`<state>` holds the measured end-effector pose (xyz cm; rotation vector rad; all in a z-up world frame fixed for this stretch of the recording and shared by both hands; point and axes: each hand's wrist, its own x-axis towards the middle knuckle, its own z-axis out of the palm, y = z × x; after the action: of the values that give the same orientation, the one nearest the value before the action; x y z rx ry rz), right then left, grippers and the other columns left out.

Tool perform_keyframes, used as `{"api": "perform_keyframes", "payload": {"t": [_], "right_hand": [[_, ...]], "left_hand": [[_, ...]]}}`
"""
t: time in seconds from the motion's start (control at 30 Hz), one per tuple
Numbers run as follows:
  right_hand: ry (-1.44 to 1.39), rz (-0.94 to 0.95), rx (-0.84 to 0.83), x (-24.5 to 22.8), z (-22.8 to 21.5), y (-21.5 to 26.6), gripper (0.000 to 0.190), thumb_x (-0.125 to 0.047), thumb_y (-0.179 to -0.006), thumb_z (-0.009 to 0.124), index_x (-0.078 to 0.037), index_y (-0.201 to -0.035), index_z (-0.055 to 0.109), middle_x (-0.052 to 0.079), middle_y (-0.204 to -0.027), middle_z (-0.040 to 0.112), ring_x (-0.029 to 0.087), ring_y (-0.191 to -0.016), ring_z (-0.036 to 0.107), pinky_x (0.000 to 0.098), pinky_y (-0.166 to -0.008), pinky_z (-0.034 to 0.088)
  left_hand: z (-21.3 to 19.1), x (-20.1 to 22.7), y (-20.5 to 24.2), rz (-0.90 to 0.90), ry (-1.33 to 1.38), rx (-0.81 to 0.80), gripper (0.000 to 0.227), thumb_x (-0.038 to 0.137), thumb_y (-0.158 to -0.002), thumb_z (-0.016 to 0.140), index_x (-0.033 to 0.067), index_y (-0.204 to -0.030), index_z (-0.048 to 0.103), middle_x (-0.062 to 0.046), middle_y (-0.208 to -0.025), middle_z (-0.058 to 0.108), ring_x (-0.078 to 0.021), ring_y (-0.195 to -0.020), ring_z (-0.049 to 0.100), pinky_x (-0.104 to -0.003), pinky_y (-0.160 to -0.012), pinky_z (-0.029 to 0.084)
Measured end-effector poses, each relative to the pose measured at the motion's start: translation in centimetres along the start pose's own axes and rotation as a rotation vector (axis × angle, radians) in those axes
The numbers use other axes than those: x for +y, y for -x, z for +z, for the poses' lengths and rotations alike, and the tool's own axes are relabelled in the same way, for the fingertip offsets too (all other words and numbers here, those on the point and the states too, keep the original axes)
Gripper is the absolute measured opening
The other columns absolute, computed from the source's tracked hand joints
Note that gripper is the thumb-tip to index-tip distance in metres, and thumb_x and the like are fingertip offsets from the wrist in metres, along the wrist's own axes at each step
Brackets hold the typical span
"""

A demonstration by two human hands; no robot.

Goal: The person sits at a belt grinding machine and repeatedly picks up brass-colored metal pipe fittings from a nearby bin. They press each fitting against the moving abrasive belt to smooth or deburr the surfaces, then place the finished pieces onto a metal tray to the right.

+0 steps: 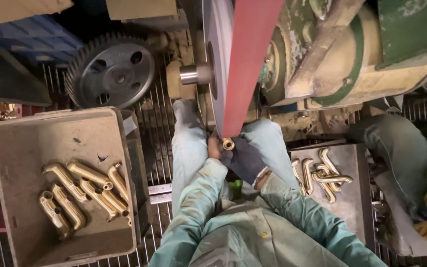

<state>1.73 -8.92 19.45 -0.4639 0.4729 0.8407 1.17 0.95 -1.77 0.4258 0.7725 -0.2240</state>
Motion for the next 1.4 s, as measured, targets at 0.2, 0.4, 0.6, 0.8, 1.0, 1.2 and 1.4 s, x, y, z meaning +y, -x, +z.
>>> {"api": "perform_keyframes", "payload": {"t": [0.2,0.4,0.6,0.8,1.0,1.2,1.4], "right_hand": [[0.009,-0.032,0.045,-0.1,0.4,-1.6,0.024,-0.022,-0.103,0.056,-0.002,-0.116,0.055,0.008,-0.096,0.058,0.016,-0.075,0.054,0.0303,-0.07,0.047],[-0.027,0.018,-0.077,-0.4,1.9,1.3,0.029,-0.023,-0.099,0.053,-0.003,-0.12,0.056,0.006,-0.091,0.058,0.014,-0.072,0.054,0.0274,-0.066,0.046],[0.146,-0.032,-0.189,0.1,1.8,3.3,0.026,-0.019,-0.107,0.052,-0.002,-0.126,0.057,0.002,-0.092,0.055,0.01,-0.072,0.05,0.0267,-0.066,0.043],[-0.019,-0.016,-0.073,0.0,1.3,-0.3,0.024,-0.021,-0.098,0.051,-0.004,-0.115,0.057,0.005,-0.089,0.057,0.013,-0.071,0.051,0.0302,-0.068,0.044],[-0.059,-0.053,-0.05,0.3,0.6,-1.3,0.022,-0.019,-0.097,0.055,-0.005,-0.114,0.055,0.007,-0.092,0.058,0.015,-0.074,0.052,0.0318,-0.072,0.045],[-0.029,0.01,-0.127,0.3,1.8,2.3,0.035,-0.025,-0.095,0.058,-0.003,-0.122,0.058,0.008,-0.094,0.062,0.016,-0.073,0.056,0.0333,-0.071,0.047],[0.584,-0.111,-0.093,0.5,4.2,6.9,0.029,-0.024,-0.1,0.058,-0.005,-0.122,0.063,0.002,-0.09,0.063,0.012,-0.074,0.057,0.0303,-0.067,0.047]], "left_hand": [[0.3,0.6,-0.9,0.097,0.024,-0.057,0.041,0.05,-0.103,0.055,0.0123,-0.095,0.068,-0.004,-0.076,0.067,-0.0174,-0.059,0.062,-0.031,-0.048,0.048],[0.9,0.1,0.2,0.115,0.11,-0.097,0.033,0.042,-0.105,0.057,0.0112,-0.099,0.067,-0.004,-0.08,0.066,-0.0181,-0.066,0.064,-0.032,-0.056,0.052],[0.4,-0.3,1.0,0.192,0.113,-0.123,0.028,0.035,-0.105,0.058,0.0086,-0.104,0.067,-0.005,-0.088,0.068,-0.017,-0.076,0.067,-0.031,-0.068,0.056],[-0.2,1.3,0.4,0.041,0.071,-0.288,0.042,0.049,-0.105,0.055,0.0134,-0.091,0.071,0.001,-0.069,0.069,-0.015,-0.05,0.065,-0.031,-0.04,0.053],[-0.3,1.3,0.0,0.077,-0.196,0.024,0.044,0.048,-0.103,0.044,0.0112,-0.096,0.069,-0.005,-0.076,0.068,-0.0193,-0.056,0.061,-0.033,-0.048,0.048],[0.7,1.3,0.8,0.314,-0.211,-0.07,0.029,0.028,-0.104,0.052,0.0049,-0.101,0.069,-0.006,-0.087,0.07,-0.0175,-0.077,0.067,-0.033,-0.07,0.055],[-1.2,2.1,3.4,0.835,-1.129,0.064,0.028,0.02,-0.1,0.055,0.0013,-0.103,0.075,-0.01,-0.098,0.074,-0.0193,-0.088,0.068,-0.033,-0.081,0.053]]}}
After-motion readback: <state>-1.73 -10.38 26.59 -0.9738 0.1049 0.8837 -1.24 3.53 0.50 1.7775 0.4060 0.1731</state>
